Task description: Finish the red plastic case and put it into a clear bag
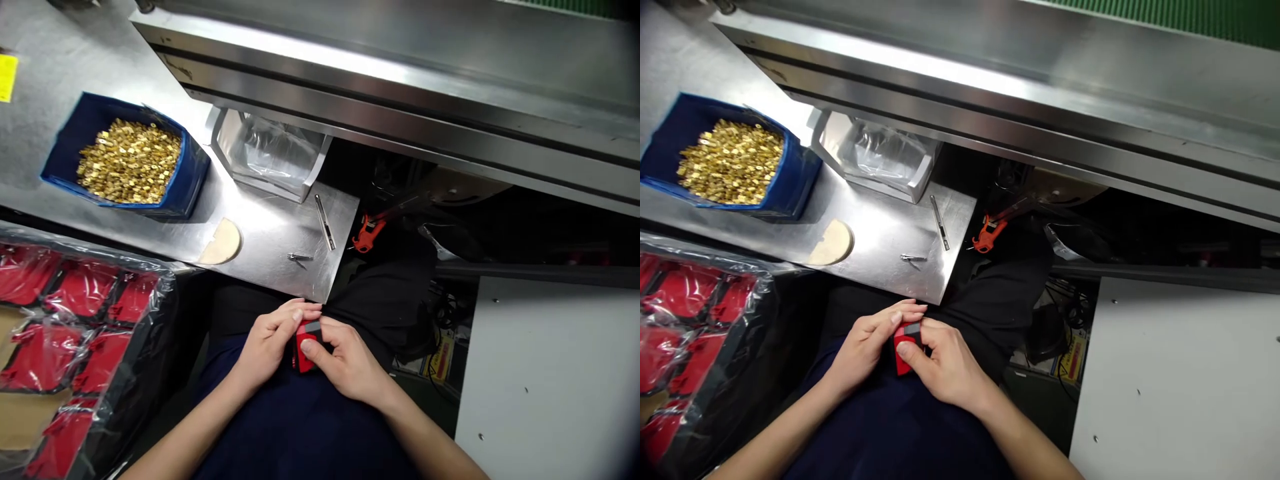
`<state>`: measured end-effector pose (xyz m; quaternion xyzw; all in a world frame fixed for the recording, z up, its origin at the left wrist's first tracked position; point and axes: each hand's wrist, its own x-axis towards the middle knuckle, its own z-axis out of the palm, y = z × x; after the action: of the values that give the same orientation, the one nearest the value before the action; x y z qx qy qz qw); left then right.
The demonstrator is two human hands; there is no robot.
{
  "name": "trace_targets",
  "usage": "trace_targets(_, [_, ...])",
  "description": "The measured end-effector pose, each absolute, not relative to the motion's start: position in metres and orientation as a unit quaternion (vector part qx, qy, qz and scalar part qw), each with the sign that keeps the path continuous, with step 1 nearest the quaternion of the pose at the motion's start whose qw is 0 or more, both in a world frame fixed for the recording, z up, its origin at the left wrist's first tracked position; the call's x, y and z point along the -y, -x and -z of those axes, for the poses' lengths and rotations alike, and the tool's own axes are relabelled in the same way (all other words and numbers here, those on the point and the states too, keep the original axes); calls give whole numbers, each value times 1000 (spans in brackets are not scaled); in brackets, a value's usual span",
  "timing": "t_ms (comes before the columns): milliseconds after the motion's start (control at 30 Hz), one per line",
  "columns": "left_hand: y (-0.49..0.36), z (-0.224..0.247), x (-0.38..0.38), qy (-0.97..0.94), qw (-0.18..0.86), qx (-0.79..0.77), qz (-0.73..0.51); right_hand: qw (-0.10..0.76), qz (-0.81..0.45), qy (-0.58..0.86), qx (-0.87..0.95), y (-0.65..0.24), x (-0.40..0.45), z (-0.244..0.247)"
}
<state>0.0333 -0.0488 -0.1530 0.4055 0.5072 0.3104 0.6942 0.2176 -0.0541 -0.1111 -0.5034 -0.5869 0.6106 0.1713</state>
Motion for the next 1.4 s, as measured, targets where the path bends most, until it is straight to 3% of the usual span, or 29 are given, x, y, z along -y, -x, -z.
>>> trace_targets(300, [-23, 134, 52, -417, 715, -482, -289, 229, -656, 496, 521, -212, 52, 112])
trace_targets(533, [-32, 137, 49, -349, 725, -506, -312, 196, -630, 509, 554, -208, 57, 111])
trace_targets(767, [-26, 140, 47, -372, 759, -457, -277, 231, -673, 541, 449, -209, 56, 119])
trace_targets(1067, [-37, 156, 54, -488, 611, -517, -349, 203, -663, 535, 483, -208, 58, 119])
trace_targets(1233, [-33, 157, 48, -359, 708, -510, -330, 207, -687, 550, 428, -208, 56, 124])
trace_targets(1400, [-18, 156, 59, -476, 713, -412, -308, 207, -715, 562, 361, -210, 55, 129])
